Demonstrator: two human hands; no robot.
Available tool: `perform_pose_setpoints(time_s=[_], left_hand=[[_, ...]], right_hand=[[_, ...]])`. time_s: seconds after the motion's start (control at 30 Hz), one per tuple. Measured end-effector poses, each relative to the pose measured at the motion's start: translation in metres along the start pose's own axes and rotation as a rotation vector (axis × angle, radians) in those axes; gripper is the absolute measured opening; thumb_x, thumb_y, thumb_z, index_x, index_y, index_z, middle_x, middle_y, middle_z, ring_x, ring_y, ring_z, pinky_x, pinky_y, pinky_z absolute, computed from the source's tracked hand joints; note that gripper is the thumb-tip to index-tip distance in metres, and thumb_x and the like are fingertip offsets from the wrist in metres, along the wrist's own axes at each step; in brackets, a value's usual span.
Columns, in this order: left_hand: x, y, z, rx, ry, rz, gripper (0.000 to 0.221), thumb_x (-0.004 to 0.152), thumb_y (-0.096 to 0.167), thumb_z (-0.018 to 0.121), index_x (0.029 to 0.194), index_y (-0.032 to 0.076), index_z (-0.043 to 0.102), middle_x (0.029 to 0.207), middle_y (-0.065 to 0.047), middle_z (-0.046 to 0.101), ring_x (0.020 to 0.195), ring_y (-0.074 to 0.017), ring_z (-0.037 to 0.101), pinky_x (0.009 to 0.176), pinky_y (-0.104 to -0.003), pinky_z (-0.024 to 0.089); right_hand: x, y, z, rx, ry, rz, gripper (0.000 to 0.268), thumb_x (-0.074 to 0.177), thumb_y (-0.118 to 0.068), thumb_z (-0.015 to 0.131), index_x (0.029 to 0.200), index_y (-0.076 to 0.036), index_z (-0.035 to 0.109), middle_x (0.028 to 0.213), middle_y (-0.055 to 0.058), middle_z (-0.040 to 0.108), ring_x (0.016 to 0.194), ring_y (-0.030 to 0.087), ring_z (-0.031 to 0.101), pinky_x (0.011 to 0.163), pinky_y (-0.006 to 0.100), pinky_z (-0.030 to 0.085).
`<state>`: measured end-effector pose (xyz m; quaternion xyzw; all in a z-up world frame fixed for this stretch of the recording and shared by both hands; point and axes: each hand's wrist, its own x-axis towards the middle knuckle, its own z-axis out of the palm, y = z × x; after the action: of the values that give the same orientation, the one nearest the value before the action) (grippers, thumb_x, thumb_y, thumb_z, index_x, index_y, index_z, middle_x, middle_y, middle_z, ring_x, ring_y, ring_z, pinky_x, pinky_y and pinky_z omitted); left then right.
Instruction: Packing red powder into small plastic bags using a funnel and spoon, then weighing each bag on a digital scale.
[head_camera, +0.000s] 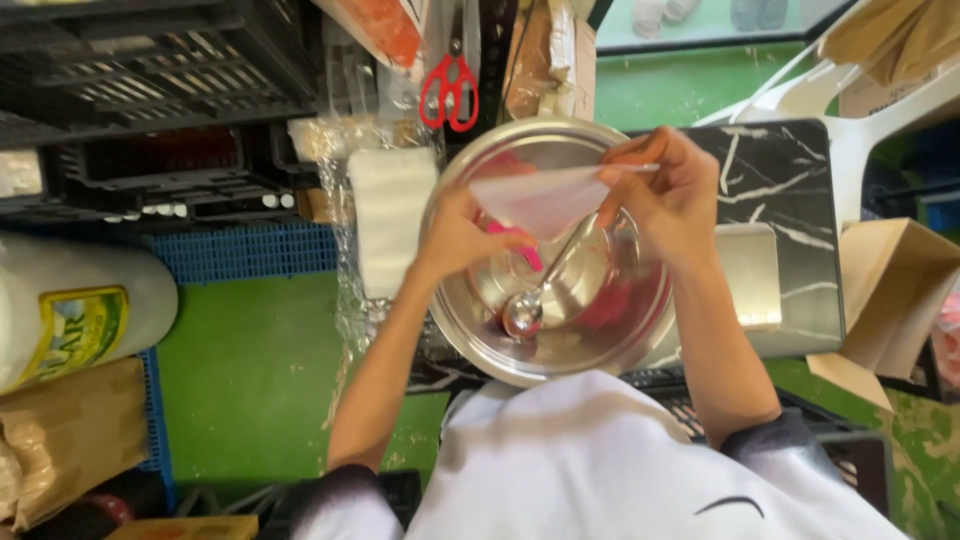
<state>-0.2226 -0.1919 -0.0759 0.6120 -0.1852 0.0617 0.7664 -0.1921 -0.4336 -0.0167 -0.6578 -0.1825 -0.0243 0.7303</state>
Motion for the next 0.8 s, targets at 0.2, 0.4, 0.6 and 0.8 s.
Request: perform_pose_setpoints(time_s=[0.2,0.4,0.6,0.8], left_hand=[[-0.012,-0.015,-0.015,0.242,0.090,0.022,0.049,0.075,0.007,0.091,0.119,0.002,0.071,0.117,-0.021,0.074,0.116,-0.0348,0.068,0.102,-0.050,0.051],[-0.018,-0.086,-0.047,0.332,0.656,-0.184,0.028,0.079,0.007,0.086,0.105,0.003,0.079,0.101,-0.023,0.077,0.103,-0.0285,0.072,0.088,-0.043,0.059],[0.065,-0.009,-0.060,0.185,0.969,-0.098,0.058,0.090,0.023,0.088,0.134,-0.002,0.061,0.133,-0.022,0.065,0.126,-0.0304,0.061,0.114,-0.048,0.045],[0.201,-0.003,-0.062,0.560,1.041,0.064,0.056,0.070,0.053,0.077,0.080,-0.001,0.075,0.071,-0.007,0.077,0.067,-0.0169,0.073,0.058,-0.033,0.062]], right_hand=[[0.024,-0.001,0.052,0.055,-0.118,-0.043,0.016,0.089,0.019,0.071,0.088,0.012,0.056,0.091,0.028,0.069,0.065,0.033,0.076,0.057,0.034,0.064],[0.043,0.016,0.075,0.128,-0.181,0.010,0.025,0.096,0.008,0.066,0.118,0.008,0.057,0.121,0.026,0.066,0.077,0.026,0.076,0.067,0.036,0.066],[0.027,0.037,0.044,0.055,-0.036,0.134,0.026,0.101,0.002,0.060,0.126,0.006,0.055,0.120,0.023,0.067,0.081,0.024,0.074,0.070,0.033,0.065],[-0.006,0.056,0.003,-0.059,0.094,0.326,0.033,0.099,-0.021,0.066,0.127,-0.007,0.058,0.116,0.009,0.073,0.080,0.020,0.074,0.075,0.030,0.062]])
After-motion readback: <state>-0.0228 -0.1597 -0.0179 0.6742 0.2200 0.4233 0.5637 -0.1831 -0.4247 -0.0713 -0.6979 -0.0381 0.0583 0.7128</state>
